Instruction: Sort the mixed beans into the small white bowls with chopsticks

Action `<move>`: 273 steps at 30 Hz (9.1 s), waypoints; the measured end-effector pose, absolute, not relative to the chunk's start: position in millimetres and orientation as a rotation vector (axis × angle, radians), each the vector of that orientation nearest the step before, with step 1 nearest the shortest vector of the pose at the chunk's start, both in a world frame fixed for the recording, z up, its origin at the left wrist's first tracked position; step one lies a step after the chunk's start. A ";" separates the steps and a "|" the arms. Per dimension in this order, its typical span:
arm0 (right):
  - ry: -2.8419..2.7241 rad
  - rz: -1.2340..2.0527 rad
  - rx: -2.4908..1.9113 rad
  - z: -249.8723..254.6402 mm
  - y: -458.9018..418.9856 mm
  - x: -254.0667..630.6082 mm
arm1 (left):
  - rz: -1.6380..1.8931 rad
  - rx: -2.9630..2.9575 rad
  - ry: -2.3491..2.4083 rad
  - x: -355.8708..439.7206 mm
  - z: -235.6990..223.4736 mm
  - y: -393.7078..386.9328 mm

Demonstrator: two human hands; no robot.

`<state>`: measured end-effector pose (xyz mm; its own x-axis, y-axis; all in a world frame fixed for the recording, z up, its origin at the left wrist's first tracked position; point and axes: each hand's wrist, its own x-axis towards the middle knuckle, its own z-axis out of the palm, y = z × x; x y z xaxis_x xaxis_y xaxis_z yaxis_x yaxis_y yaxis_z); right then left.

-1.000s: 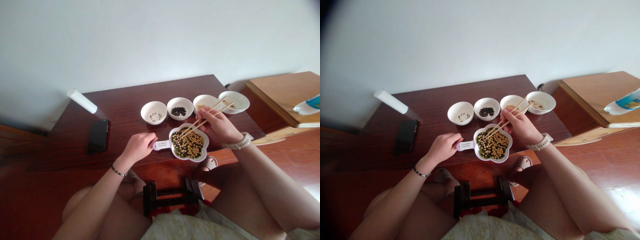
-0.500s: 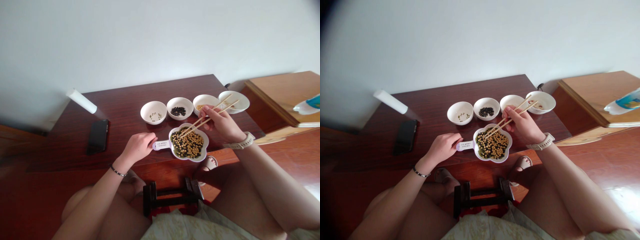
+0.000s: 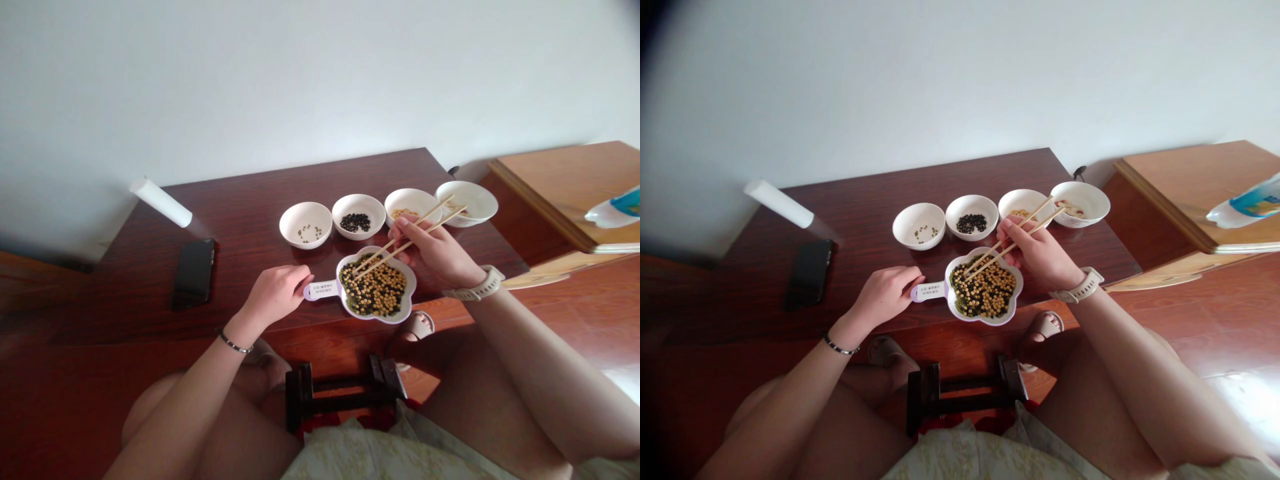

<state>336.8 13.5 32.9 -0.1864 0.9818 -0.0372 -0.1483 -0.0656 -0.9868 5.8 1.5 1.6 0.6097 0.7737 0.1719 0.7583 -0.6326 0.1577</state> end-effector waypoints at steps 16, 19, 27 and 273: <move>-1.208 1.435 -1.026 36.7 12.8 337.5 | 0.329 2.749 1.324 6.0 2.6 0.6; -1.203 1.428 -1.029 40.7 12.4 337.2 | 0.327 2.754 1.327 5.7 1.9 0.6; -1.076 1.234 -1.037 51.4 21.9 362.1 | 0.344 2.758 1.322 5.4 0.9 0.3; -1.104 1.330 -0.840 52.1 44.2 313.1 | 0.371 2.729 1.338 6.4 2.1 -1.0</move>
<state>313.1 44.2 52.1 -0.0869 0.9874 0.1326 -0.3123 0.0994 -0.9448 6.4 -1.0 2.1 0.5891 0.7876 0.1809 0.7682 -0.6152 0.1770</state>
